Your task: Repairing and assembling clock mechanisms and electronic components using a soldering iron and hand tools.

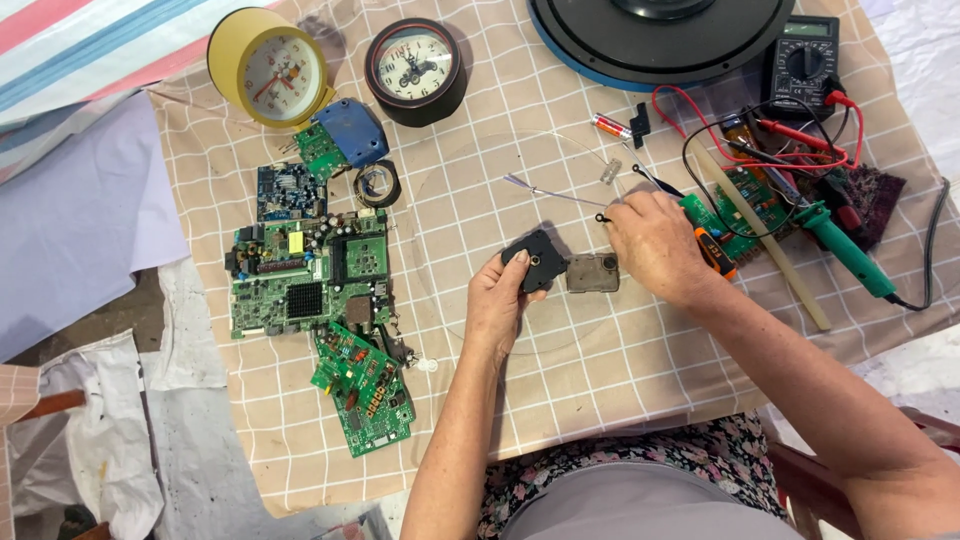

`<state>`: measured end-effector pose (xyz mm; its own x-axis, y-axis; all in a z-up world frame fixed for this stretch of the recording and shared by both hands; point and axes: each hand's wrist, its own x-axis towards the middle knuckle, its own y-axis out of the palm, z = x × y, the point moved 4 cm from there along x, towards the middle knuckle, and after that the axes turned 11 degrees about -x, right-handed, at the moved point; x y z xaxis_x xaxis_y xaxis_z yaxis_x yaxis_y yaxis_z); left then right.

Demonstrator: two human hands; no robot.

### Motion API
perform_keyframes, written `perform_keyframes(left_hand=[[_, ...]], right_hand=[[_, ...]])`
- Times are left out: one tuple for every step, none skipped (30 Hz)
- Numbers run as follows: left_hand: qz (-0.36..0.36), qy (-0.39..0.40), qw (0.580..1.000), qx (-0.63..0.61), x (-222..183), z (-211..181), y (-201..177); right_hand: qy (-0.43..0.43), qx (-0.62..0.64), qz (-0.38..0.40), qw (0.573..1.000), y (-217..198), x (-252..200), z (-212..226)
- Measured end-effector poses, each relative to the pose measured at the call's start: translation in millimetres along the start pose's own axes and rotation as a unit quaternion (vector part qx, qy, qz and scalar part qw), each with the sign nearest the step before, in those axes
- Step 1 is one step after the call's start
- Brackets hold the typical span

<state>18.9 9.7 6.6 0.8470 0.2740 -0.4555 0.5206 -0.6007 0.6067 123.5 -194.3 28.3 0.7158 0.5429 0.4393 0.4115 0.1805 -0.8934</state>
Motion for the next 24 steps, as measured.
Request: perform_keyframes(left_hand=[[-0.001, 0.001, 1.000, -0.001, -1.1, -2.4, 2.4], [0.001, -0.003, 1.000, 0.001, -2.9, -4.5, 4.0], [0.002, -0.008, 1.000, 0.004, -4.7, -6.5, 5.8], [0.002, -0.007, 1.000, 0.004, -5.0, -7.3, 5.3], [0.001, -0.009, 1.000, 0.005, -5.4, -7.7, 5.1], [0.002, -0.012, 1.000, 0.007, -5.3, -7.8, 5.9], [0.003, -0.012, 1.000, 0.007, -5.8, -8.2, 6.0], [0.004, -0.010, 1.000, 0.006, -6.0, -8.3, 6.7], [0.005, -0.009, 1.000, 0.005, -6.2, -8.3, 7.2], [0.005, -0.009, 1.000, 0.004, -4.8, -6.8, 6.1], [0.006, -0.008, 1.000, 0.005, -3.4, -5.4, 4.7], [0.007, -0.007, 1.000, 0.005, -2.3, -4.2, 2.7], [0.006, -0.007, 1.000, 0.004, -1.7, -2.7, 2.1], [0.008, -0.008, 1.000, 0.001, -0.9, -1.8, 1.5], [0.009, -0.009, 1.000, -0.001, -0.1, -1.1, 0.9], [0.009, -0.008, 1.000, -0.002, -0.4, -1.5, 0.9], [0.011, -0.008, 1.000, -0.003, -0.6, -1.9, 1.0], [0.013, -0.008, 1.000, -0.004, -0.9, -1.8, 1.4], [0.012, -0.008, 1.000, -0.005, -0.9, -2.0, 1.4], [0.014, -0.008, 1.000, -0.005, -1.1, -2.0, 1.5], [0.016, -0.007, 1.000, -0.004, -1.1, -2.0, 1.7], [0.017, -0.006, 1.000, -0.005, -0.9, -2.5, 1.6], [0.015, -0.006, 1.000, -0.006, -0.7, -2.8, 1.5], [0.014, -0.007, 1.000, -0.007, -1.1, -1.9, 1.3]], right_hand=[[-0.002, 0.000, 0.000, 1.000, 2.0, 0.2, -1.1], [-0.010, -0.008, -0.007, 1.000, 3.6, -0.2, -0.6], [-0.017, -0.017, -0.014, 1.000, 5.3, -0.6, -0.4], [-0.018, -0.017, -0.014, 1.000, 12.7, 0.0, -1.6], [-0.029, -0.036, -0.016, 0.999, 19.9, 0.6, -2.3], [-0.040, -0.057, -0.019, 0.997, 26.6, 1.0, -4.0], [-0.039, -0.057, -0.019, 0.997, 30.6, 2.3, -5.0], [-0.050, -0.069, -0.021, 0.996, 34.3, 3.5, -5.9], [-0.062, -0.081, -0.024, 0.995, 38.1, 4.6, -6.7], [-0.062, -0.082, -0.023, 0.994, 36.4, 6.6, -7.4], [-0.069, -0.078, -0.027, 0.994, 34.5, 8.6, -7.1], [-0.076, -0.075, -0.030, 0.994, 32.9, 10.8, -6.3], [-0.078, -0.075, -0.030, 0.994, 37.0, 8.1, -9.3], [-0.077, -0.058, -0.017, 0.995, 42.2, 6.4, -12.1], [-0.076, -0.042, -0.004, 0.996, 47.5, 4.8, -14.8], [-0.077, -0.042, -0.004, 0.996, 40.6, 5.4, -13.3], [-0.062, -0.022, 0.008, 0.998, 34.6, 6.2, -13.2], [-0.046, -0.002, 0.020, 0.999, 28.6, 6.7, -13.4], [-0.048, -0.002, 0.020, 0.999, 9.8, 12.0, -10.6], [0.026, 0.112, 0.099, 0.988, -2.6, 16.0, -12.7], [0.099, 0.222, 0.175, 0.954, -14.4, 18.4, -13.3], [0.098, 0.222, 0.174, 0.954, -31.4, 23.1, -10.1], [0.173, 0.347, 0.192, 0.902, -44.7, 25.5, -9.7], [0.243, 0.464, 0.207, 0.826, -57.9, 25.8, -8.1]])
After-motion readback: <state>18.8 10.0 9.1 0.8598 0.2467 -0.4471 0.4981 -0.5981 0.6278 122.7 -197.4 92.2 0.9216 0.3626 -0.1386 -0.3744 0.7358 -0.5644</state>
